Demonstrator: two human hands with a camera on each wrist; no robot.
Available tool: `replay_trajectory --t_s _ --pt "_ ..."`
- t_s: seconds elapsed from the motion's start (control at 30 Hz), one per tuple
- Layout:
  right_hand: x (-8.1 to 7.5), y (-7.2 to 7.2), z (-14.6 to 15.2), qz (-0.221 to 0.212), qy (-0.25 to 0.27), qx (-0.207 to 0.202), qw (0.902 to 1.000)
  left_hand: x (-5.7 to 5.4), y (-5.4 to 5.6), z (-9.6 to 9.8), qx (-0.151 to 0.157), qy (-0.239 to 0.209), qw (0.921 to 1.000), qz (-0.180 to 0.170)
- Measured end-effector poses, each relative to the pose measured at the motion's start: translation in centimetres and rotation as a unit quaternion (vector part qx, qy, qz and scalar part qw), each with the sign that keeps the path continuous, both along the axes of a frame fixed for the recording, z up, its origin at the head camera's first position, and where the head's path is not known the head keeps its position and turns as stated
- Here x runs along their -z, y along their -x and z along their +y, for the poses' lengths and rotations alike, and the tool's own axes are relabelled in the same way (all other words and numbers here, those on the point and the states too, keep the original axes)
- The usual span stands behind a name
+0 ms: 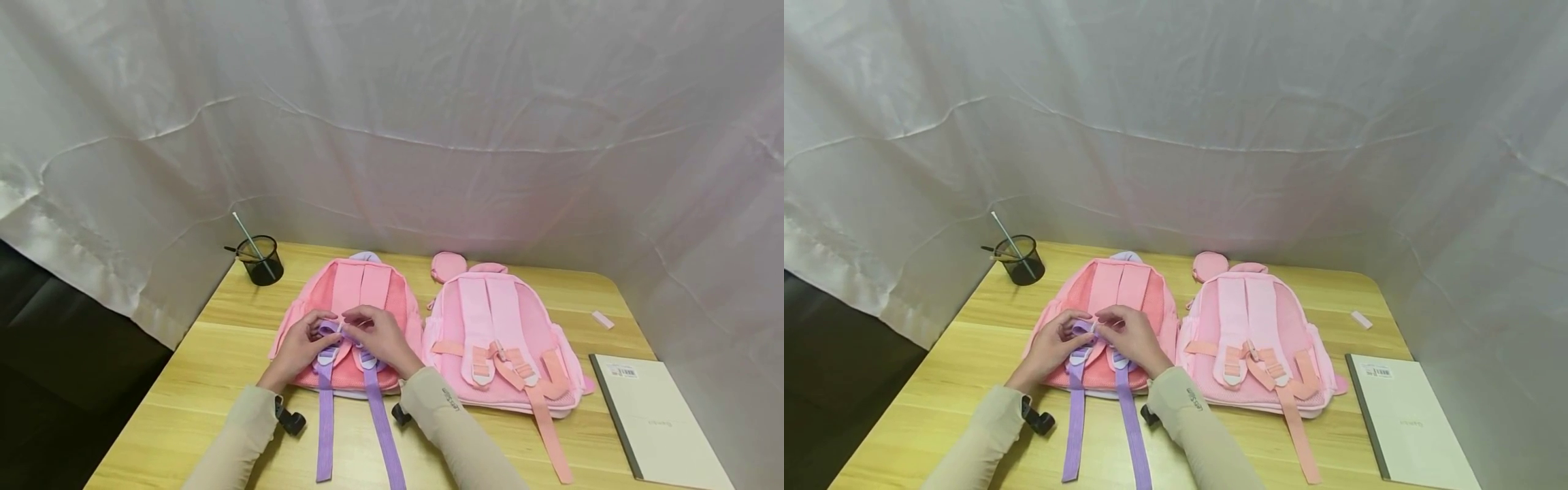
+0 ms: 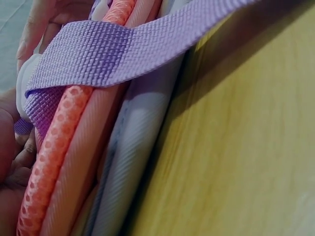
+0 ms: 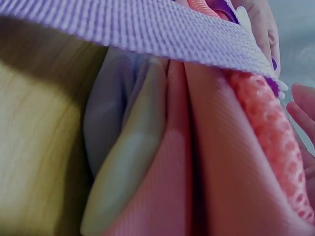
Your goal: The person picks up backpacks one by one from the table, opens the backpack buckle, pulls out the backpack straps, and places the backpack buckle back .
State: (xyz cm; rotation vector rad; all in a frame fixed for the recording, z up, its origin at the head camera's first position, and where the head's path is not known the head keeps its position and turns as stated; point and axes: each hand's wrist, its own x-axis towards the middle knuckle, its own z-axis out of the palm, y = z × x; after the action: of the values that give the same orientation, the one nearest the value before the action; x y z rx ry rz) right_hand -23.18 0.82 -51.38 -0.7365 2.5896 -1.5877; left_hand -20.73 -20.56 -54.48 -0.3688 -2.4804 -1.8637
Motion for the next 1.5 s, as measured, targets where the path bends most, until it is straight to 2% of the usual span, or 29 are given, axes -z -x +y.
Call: replay_trajectory --t_s 0.2,0.43,0.53,0.7,0.8,0.97,1.17,1.5 --pt "0.2 0.3 -0.1 0.011 -0.008 -0.019 0.9997 0.1 0.1 0.2 0.001 0.015 0.9999 0.006" --pt "0.7 0.4 -0.2 0.017 -0.031 -0.01 0.9993 0.1 0.0 0.2 0.001 0.045 0.9987 0.023" --pt "0.7 0.3 -0.1 0.018 -0.026 -0.004 0.9995 0.0 0.0 0.3 -0.005 0.023 0.9994 0.023" --pt "0.8 0.3 0.0 0.012 -0.021 0.013 0.9996 -0.2 -0.2 0.7 -0.045 -0.021 0.9983 0.03" --pt "0.8 0.4 0.1 0.006 -0.018 0.024 0.9995 -0.2 -0.4 0.8 -0.063 -0.006 0.9974 0.035" --pt "0.9 0.3 0.2 0.0 -0.015 0.035 0.9993 0.5 -0.5 0.5 -0.05 0.009 0.9972 0.056" --pt "1.1 0.3 0.2 0.003 -0.01 0.043 0.999 0.5 -0.5 0.5 -0.05 0.045 0.9938 0.089" --pt "1.1 0.1 0.2 0.003 -0.003 0.05 0.9988 0.3 -0.5 1.1 -0.065 0.079 0.9914 0.081"
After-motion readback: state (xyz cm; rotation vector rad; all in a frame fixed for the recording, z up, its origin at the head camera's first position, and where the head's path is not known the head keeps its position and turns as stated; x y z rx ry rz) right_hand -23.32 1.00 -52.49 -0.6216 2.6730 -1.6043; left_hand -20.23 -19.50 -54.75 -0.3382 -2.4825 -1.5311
